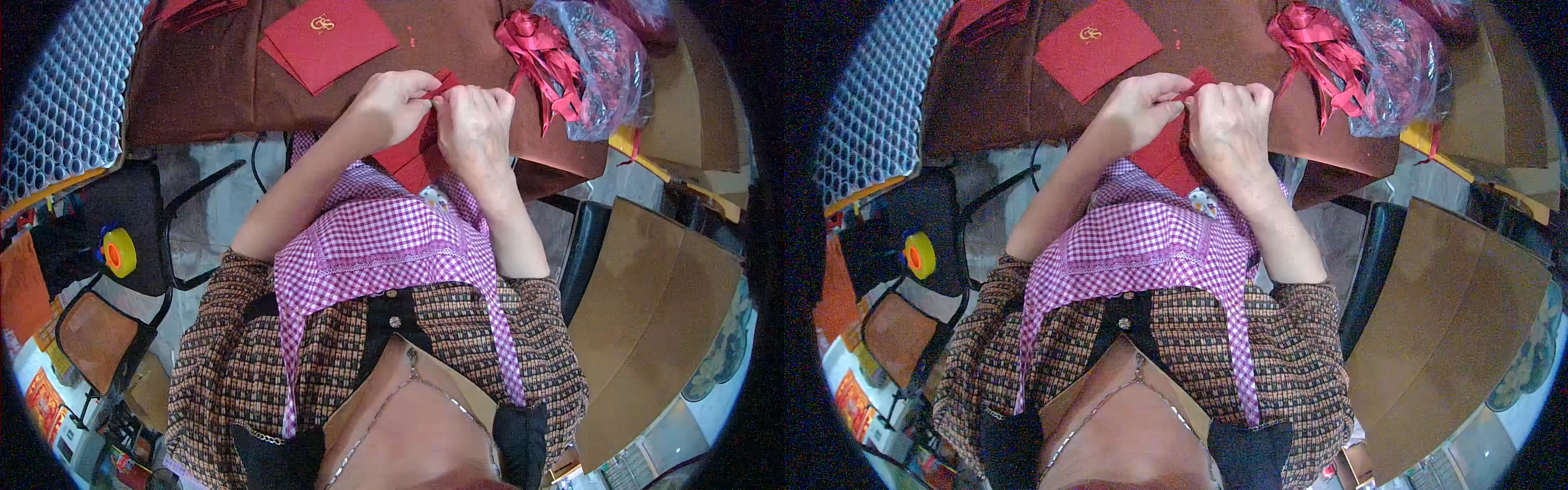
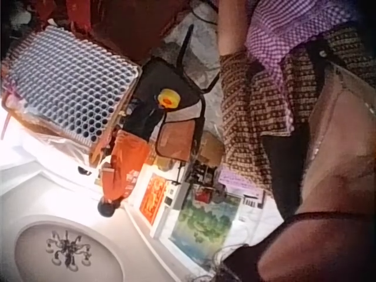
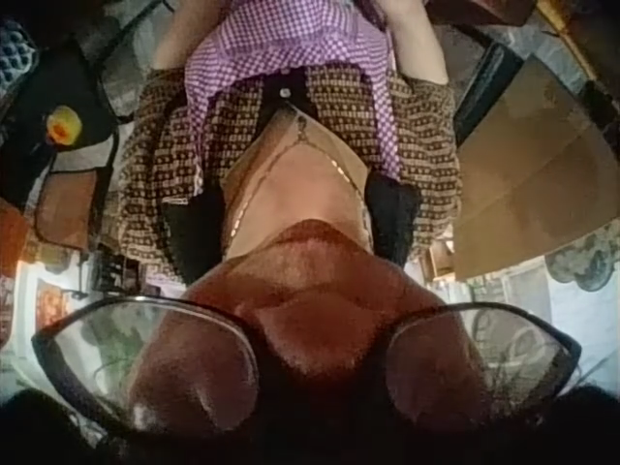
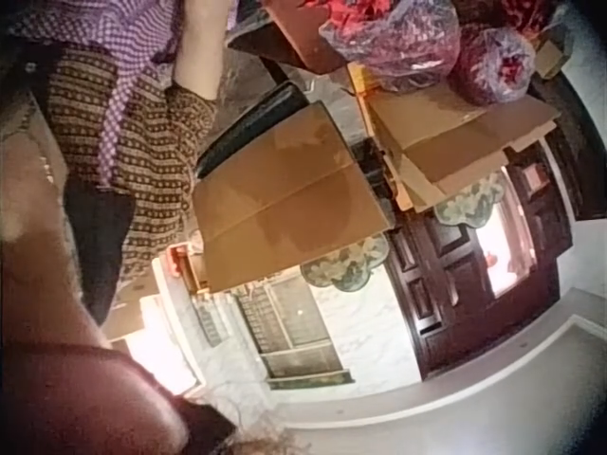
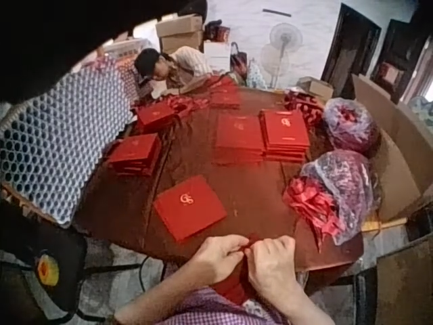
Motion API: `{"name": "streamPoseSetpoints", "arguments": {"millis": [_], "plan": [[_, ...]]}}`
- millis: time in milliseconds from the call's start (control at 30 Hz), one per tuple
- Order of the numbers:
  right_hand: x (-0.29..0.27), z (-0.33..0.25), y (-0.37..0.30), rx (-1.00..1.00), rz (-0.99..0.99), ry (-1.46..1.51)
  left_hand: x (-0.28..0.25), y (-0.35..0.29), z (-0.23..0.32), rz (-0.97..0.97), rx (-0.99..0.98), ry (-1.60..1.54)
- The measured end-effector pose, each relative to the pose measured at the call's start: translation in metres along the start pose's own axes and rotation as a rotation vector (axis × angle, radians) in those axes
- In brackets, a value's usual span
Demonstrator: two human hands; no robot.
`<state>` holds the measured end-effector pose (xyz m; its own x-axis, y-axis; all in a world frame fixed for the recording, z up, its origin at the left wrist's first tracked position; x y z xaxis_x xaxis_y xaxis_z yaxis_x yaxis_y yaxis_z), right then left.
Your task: The person assembles gift bags by hand, threading a pink ribbon through the holes of a red bag and tying it into a knot. After completing a bag, they place it onto a stack and pick up another bag and ribbon to repeat the process.
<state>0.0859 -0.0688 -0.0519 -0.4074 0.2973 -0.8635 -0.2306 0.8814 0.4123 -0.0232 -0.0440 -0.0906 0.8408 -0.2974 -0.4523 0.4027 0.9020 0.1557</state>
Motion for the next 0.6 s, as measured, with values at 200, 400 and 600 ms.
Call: {"name": "streamPoseSetpoints", "arguments": {"millis": [200,400,600], "plan": [[-0.014,0.014,0.014,0.103,-0.209,0.109,-0.009,0.0,-0.005,0.109,0.092,0.022],[-0.029,0.014,0.021,-0.041,-0.132,0.196,-0.005,0.002,0.002,0.052,0.065,0.025],[-0.015,0.014,0.013,-0.062,-0.064,0.157,-0.002,0.0,-0.008,0.001,0.051,-0.068]]}}
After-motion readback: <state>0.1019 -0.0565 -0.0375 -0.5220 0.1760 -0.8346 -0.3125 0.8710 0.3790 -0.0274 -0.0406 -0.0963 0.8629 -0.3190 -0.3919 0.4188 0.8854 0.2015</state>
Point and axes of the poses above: each hand's wrist, its own y-axis towards the middle knuckle, its own x-axis out of the palm, z = x × y, the point moved 7 cm from there along y, towards the middle knuckle, and after that the axes turned 13 degrees about x, right-handed, at the moved point
